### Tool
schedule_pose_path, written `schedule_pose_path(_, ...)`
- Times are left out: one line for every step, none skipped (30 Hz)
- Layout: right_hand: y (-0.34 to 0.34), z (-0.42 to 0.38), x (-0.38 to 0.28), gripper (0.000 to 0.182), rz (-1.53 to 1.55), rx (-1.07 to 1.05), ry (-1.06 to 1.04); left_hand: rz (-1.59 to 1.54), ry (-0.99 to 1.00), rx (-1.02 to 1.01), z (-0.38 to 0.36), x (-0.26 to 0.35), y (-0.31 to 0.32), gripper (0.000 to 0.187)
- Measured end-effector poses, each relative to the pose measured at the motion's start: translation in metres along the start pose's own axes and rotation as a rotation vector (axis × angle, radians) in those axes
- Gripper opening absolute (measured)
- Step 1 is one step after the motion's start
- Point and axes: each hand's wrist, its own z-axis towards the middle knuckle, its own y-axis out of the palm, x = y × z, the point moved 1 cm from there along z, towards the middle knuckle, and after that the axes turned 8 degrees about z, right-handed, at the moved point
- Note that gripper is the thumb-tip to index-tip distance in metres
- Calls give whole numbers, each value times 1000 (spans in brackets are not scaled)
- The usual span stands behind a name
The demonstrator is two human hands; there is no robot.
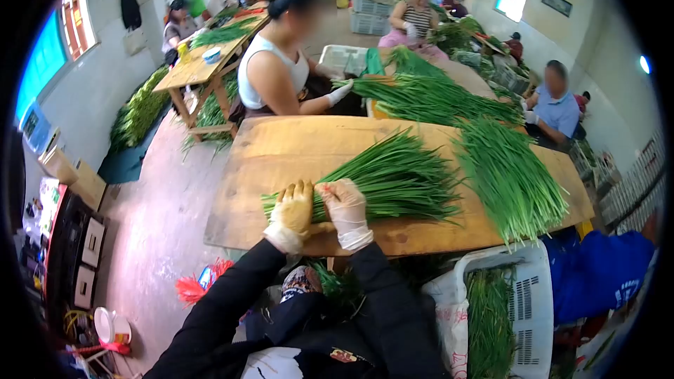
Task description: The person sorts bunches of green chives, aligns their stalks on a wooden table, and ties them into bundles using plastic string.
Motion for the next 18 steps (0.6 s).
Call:
schedule_pose_path(-2, 3, 0, 7, -39, 1, -140, -68, 74, 61, -2, -4, -1, 86)
schedule_pose_path(-4, 5, 0, 6, -90, -5, -195, -142, 121, 160, 0, -5, 2, 71)
schedule_pose_path(-4, 4, 0, 6, -143, -7, -245, -218, 174, 254, 3, -7, 8, 56)
schedule_pose_path(-3, 3, 3, 5, -131, 1, -246, -430, 111, 222, 5, -11, 17, 41)
schedule_pose_path(0, 1, 6, 5, -117, 8, -247, -639, 45, 176, 7, -15, 23, 26)
schedule_pose_path(2, 0, 5, 9, -62, 38, -237, -673, 30, 185, 8, -14, 22, 19)
schedule_pose_path(3, -1, 3, 9, -50, 38, -245, -707, 7, 194, 8, -14, 21, 14)
schedule_pose_path(3, -2, 2, 9, -36, 52, -234, -720, 9, 172, 10, -16, 21, 16)
schedule_pose_path(4, -3, 1, 9, -18, 62, -222, -718, 33, 169, 9, -13, 23, 16)
schedule_pose_path(6, -5, -1, 10, -9, 97, -236, -690, 1, 188, 8, -11, 22, 16)
schedule_pose_path(7, -7, -3, 10, 28, 129, -216, -660, -31, 210, 7, -9, 16, 16)
schedule_pose_path(8, -8, -5, 10, 69, 145, -194, -667, -33, 200, 7, -7, 12, 17)
schedule_pose_path(8, -10, -7, 10, 110, 158, -170, -664, -18, 197, 7, -7, 16, 17)
schedule_pose_path(8, -13, -7, 10, 94, 148, -207, -611, -15, 187, 5, -8, 21, 17)
schedule_pose_path(8, -18, -6, 10, 75, 137, -257, -558, -16, 178, 3, -9, 25, 17)
schedule_pose_path(7, -21, -5, 9, 82, 128, -266, -581, 103, 212, 2, -10, 24, 18)
schedule_pose_path(5, -21, -5, 9, 89, 123, -280, -581, 116, 209, 6, -16, 35, 18)
schedule_pose_path(4, -20, -4, 9, 85, 135, -275, -700, 117, 104, 9, -25, 54, 18)
